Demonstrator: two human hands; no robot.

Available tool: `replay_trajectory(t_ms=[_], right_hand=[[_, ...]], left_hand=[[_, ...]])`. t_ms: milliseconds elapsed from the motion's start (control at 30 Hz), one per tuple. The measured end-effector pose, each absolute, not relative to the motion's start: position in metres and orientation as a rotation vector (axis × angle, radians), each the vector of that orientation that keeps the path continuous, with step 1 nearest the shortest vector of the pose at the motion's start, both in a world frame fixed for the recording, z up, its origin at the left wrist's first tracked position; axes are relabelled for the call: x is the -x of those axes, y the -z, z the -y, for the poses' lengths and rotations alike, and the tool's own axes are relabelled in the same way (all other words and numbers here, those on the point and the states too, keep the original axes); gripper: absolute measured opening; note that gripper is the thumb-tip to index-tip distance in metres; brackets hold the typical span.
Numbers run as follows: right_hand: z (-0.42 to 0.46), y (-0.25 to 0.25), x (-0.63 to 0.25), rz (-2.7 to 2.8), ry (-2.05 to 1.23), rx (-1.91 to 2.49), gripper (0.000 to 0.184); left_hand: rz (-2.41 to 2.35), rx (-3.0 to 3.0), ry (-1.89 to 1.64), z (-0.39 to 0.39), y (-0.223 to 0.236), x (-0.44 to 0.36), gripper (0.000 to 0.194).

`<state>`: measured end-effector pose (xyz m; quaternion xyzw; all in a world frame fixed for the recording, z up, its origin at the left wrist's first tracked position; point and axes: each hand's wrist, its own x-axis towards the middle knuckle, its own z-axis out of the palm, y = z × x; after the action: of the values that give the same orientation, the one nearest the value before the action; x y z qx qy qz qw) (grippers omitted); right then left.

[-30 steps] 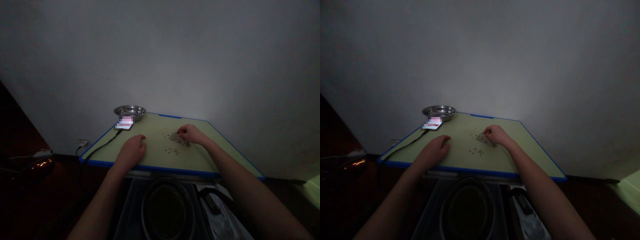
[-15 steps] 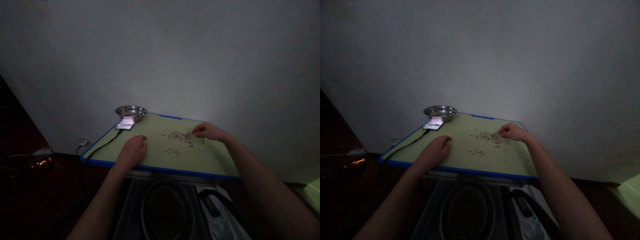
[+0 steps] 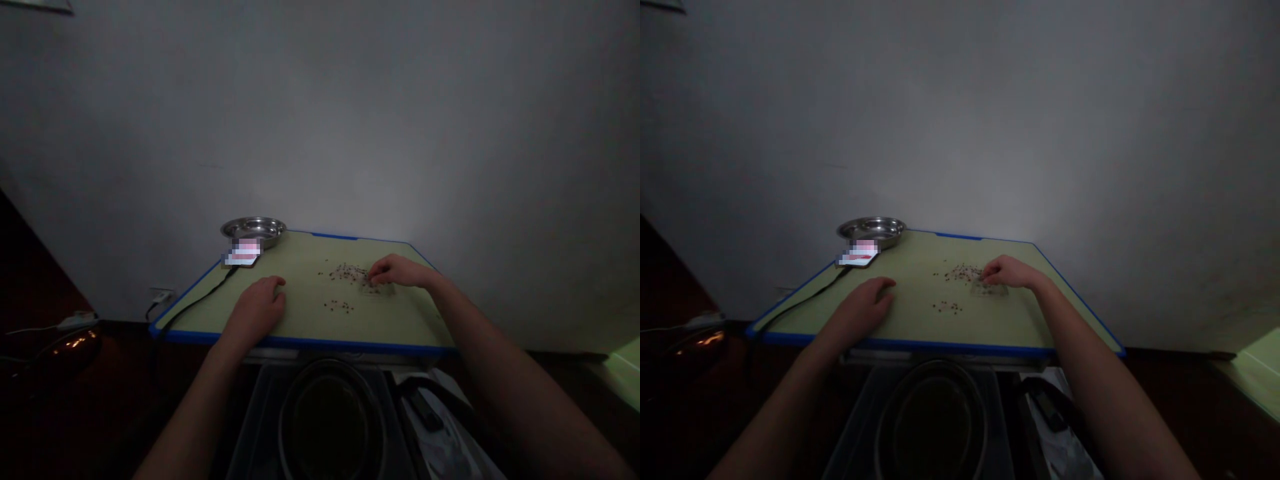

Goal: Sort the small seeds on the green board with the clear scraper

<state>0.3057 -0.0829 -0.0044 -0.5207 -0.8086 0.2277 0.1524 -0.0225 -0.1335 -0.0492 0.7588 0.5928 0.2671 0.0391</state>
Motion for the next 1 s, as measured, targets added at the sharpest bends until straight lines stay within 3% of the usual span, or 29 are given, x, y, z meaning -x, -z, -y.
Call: replay_trajectory(t_ms=[200,567,1000], right_hand=[[0.069,0.004,-0.271,2.239,-0.543,1.462,0.017],[0.09,0.006,-0.235,2.35,-0.656,1.33,0.02],[0.101,0.006,-0.248,2.223,-0.485,1.373,0.016]], left_hand=[[-1.801,-2.333,-0.832,0.132,0.05,0.023,0.035],[-1.812,-2.34,-0.846,0.133,0.05,0.022,0.035],[-1.802,-2.34,-0.851,0.134,0.051,0.023,0.036]])
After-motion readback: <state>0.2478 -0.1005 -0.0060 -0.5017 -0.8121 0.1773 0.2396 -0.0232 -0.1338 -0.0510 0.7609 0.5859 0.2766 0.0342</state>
